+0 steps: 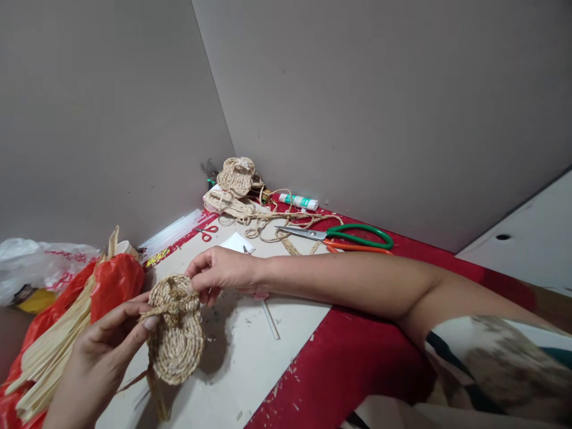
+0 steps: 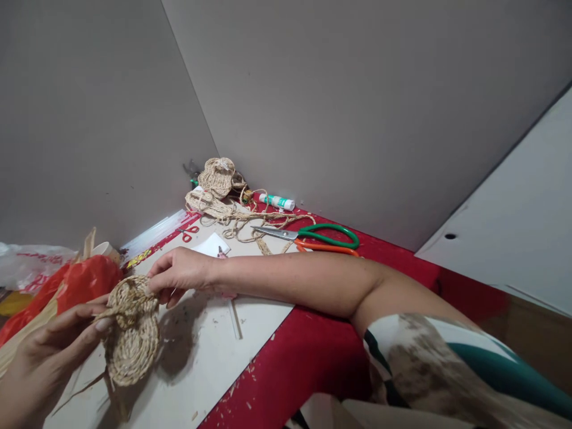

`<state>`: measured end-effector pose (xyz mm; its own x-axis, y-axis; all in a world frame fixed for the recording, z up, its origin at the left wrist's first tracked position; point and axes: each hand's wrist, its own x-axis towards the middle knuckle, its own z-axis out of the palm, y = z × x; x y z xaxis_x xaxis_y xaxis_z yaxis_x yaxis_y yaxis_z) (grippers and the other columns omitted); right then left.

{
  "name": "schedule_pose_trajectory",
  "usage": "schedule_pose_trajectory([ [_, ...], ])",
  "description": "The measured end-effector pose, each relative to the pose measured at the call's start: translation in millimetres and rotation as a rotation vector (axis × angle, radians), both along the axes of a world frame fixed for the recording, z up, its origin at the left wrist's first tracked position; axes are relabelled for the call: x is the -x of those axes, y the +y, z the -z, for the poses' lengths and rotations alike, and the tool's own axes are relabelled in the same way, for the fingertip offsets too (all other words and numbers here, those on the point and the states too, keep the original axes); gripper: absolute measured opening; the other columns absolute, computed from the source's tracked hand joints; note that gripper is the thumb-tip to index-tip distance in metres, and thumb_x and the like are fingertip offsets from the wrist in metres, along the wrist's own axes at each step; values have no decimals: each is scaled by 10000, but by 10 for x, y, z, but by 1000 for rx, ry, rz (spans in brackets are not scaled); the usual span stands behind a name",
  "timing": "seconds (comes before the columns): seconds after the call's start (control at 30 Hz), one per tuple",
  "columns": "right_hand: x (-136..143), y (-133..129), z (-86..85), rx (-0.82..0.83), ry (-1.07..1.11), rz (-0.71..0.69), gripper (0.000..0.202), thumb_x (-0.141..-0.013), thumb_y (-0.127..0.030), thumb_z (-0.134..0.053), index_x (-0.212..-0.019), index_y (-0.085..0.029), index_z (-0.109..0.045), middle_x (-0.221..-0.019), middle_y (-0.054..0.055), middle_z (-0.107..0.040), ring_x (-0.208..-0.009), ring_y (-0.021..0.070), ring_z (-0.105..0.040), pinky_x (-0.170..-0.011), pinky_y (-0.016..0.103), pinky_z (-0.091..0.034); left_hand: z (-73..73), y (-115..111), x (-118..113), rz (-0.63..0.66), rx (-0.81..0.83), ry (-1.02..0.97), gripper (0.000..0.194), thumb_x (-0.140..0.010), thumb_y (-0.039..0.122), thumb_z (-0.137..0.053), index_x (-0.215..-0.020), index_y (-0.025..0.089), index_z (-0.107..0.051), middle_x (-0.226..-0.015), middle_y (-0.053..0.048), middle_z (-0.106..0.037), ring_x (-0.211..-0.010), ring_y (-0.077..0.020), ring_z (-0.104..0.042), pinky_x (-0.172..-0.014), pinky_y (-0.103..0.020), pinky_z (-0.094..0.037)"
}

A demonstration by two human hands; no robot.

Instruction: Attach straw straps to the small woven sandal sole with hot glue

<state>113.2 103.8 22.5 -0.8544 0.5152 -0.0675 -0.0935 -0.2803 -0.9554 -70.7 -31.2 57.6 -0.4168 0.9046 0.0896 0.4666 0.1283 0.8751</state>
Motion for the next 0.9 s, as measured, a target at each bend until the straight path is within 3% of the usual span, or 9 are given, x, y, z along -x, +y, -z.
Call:
schedule_pose_trajectory([
  [0.13,-23,-24,-35,2,11,-20,150,-747,-87,-655,-853,-139,-563,-584,-60,-593,-472,62,-564,-498,191,-510,19,-28,46,0,-30,-52,317,-571,389,-852,-821,220,-757,-792,-34,-728,-667,-154,-631,-583,-197,-521],
  [0.23,-38,-28,-63,11,10,-17,153,-745,-65,-641,-842,-139,-548,-555,-64,-582,-459,64,-556,-492,191,-509,31,-24,55,10,-78,-54,308,-567,345,-862,-818,221,-735,-687,6,-686,-589,-123,-602,-544,-173,-507],
  [0.37,-49,2,-93,29,33,-5,110,-755,-56,-615,-803,-136,-557,-534,-64,-574,-446,66,-554,-482,191,-509,43,-35,86,11,-124,-63,297,-584,303,-860,-830,225,-713,-787,0,-722,-702,-140,-654,-629,-172,-533],
  [0.57,-57,33,-110,27,37,1,95,-749,-60,-625,-799,-130,-584,-545,-55,-588,-449,67,-556,-494,196,-510,48,-97,94,-14,-193,102,254,-667,323,-811,-893,224,-754,-932,-34,-752,-845,-185,-682,-793,-244,-556],
  [0.7,-53,36,-100,32,55,21,91,-758,-54,-605,-802,-132,-588,-546,-55,-588,-445,64,-555,-493,194,-514,30,-106,38,-8,-201,138,227,-667,327,-811,-872,243,-760,-883,-11,-755,-791,-161,-689,-769,-216,-556],
  [0.9,-48,59,-54,35,112,27,73,-739,-77,-628,-785,-128,-603,-564,-44,-603,-442,61,-566,-475,178,-514,69,-75,140,-42,-113,13,316,-594,353,-853,-858,229,-733,-855,-19,-747,-744,-162,-686,-684,-208,-561],
])
